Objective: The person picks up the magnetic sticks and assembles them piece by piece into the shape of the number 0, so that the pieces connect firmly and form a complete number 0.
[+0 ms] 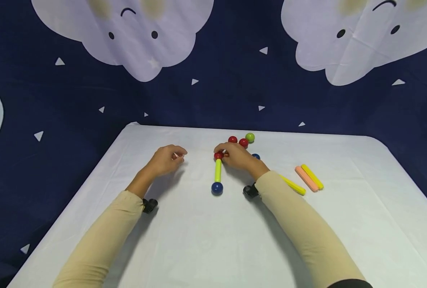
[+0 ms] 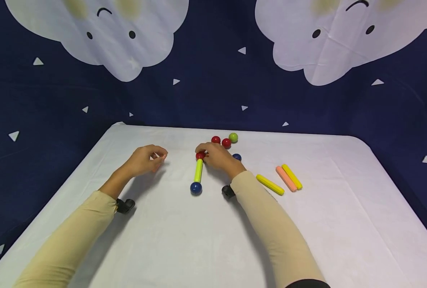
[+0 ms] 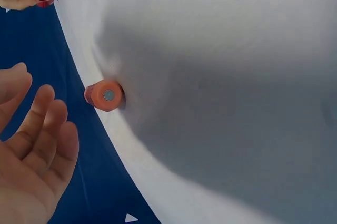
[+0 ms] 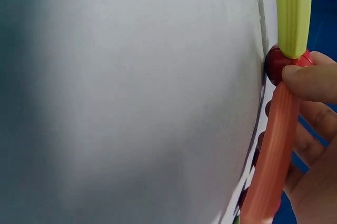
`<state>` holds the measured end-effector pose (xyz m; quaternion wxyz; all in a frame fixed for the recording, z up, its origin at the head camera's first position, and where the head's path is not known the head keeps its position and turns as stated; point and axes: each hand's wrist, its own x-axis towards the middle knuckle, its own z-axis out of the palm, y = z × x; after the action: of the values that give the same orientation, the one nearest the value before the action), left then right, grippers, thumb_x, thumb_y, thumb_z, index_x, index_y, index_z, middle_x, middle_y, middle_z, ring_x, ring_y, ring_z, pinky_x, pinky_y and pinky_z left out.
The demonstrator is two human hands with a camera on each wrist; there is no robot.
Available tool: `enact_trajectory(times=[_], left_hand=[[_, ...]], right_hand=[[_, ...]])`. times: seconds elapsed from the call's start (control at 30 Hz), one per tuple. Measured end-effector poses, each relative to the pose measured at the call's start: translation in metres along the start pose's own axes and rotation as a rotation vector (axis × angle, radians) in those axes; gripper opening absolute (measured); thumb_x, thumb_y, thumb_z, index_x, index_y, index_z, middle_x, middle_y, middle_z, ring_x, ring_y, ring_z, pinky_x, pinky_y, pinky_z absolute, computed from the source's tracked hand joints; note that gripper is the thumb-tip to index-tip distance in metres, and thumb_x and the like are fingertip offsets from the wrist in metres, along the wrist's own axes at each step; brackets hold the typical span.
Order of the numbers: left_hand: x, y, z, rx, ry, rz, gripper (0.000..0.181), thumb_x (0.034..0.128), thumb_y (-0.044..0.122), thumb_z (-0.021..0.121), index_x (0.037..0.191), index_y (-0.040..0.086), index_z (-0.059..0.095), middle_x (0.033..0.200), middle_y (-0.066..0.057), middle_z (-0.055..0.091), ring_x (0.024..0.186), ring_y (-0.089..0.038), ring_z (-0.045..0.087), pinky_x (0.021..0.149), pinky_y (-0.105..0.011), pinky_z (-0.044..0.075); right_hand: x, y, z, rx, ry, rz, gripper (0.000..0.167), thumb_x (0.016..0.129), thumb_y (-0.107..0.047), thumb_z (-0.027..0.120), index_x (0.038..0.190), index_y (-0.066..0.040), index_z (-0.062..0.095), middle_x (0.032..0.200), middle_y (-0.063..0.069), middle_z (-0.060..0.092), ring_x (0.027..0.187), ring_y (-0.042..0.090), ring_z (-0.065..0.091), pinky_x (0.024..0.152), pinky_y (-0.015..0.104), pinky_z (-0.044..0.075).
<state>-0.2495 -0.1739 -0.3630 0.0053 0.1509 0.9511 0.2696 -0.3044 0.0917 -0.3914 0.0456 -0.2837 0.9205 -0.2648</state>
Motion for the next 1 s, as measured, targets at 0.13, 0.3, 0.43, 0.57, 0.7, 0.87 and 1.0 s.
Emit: enact_trajectory(times=[0.13, 0.3, 0.43, 0.57, 0.7, 0.87, 1.0], left_hand=[[0.005, -0.003, -0.001, -0.009, 0.034, -0.059, 0.031, 0.0976, 0.018, 0.059, 0.124, 0.004, 0.067, 0.122, -0.018, 0.066, 0.108, -0.033, 0.063, 0.089, -0.047, 0.049], [0.013, -0.011, 0.001, -0.012, 0.097, -0.124, 0.034, 0.0955, 0.018, 0.059, 0.126, 0.004, 0.065, 0.126, -0.020, 0.064, 0.115, -0.038, 0.060, 0.096, -0.050, 0.047], [0.021, -0.018, 0.005, -0.025, 0.070, -0.208, 0.038, 0.0954, 0.016, 0.058, 0.132, 0.004, 0.061, 0.131, -0.022, 0.062, 0.119, -0.039, 0.059, 0.100, -0.050, 0.046], [0.029, -0.022, 0.009, -0.043, -0.014, -0.276, 0.041, 0.0979, 0.020, 0.055, 0.136, 0.006, 0.057, 0.133, -0.022, 0.061, 0.122, -0.038, 0.057, 0.102, -0.048, 0.046], [0.032, -0.019, 0.008, 0.001, -0.070, -0.314, 0.041, 0.0967, 0.021, 0.053, 0.135, 0.007, 0.058, 0.129, -0.020, 0.064, 0.118, -0.035, 0.060, 0.101, -0.046, 0.047], [0.032, -0.014, 0.006, 0.070, -0.118, -0.375, 0.044, 0.0912, 0.021, 0.057, 0.133, 0.008, 0.061, 0.128, -0.019, 0.065, 0.113, -0.031, 0.060, 0.098, -0.043, 0.049], [0.030, -0.012, 0.004, 0.124, -0.165, -0.389, 0.046, 0.0916, 0.022, 0.058, 0.135, 0.009, 0.059, 0.123, -0.020, 0.067, 0.105, -0.029, 0.058, 0.093, -0.041, 0.049]], right_hand=[[0.004, 0.001, 0.001, 0.044, -0.002, 0.034, 0.036, 0.091, 0.003, 0.060, 0.122, -0.014, 0.068, 0.123, 0.007, 0.069, 0.107, 0.024, 0.060, 0.100, 0.039, 0.051], [0.007, 0.004, 0.002, 0.067, -0.007, 0.068, 0.037, 0.091, 0.002, 0.060, 0.122, -0.017, 0.068, 0.124, 0.005, 0.069, 0.102, 0.023, 0.060, 0.095, 0.037, 0.053], [0.009, 0.004, 0.002, 0.090, 0.005, 0.085, 0.038, 0.091, 0.002, 0.059, 0.122, -0.017, 0.069, 0.124, 0.005, 0.069, 0.101, 0.024, 0.060, 0.092, 0.036, 0.052], [0.009, 0.004, 0.003, 0.097, 0.001, 0.095, 0.038, 0.091, 0.003, 0.059, 0.122, -0.017, 0.069, 0.126, 0.006, 0.068, 0.103, 0.024, 0.061, 0.094, 0.037, 0.052], [0.009, 0.004, 0.004, 0.100, -0.007, 0.100, 0.038, 0.091, 0.002, 0.059, 0.123, -0.018, 0.068, 0.127, 0.006, 0.068, 0.106, 0.024, 0.061, 0.098, 0.038, 0.052], [0.010, 0.004, 0.005, 0.104, -0.002, 0.102, 0.037, 0.092, 0.002, 0.060, 0.122, -0.018, 0.068, 0.126, 0.005, 0.068, 0.105, 0.024, 0.060, 0.098, 0.038, 0.051], [0.011, 0.004, 0.004, 0.110, 0.007, 0.106, 0.037, 0.092, 0.002, 0.060, 0.122, -0.018, 0.068, 0.124, 0.005, 0.068, 0.103, 0.024, 0.058, 0.095, 0.036, 0.051]])
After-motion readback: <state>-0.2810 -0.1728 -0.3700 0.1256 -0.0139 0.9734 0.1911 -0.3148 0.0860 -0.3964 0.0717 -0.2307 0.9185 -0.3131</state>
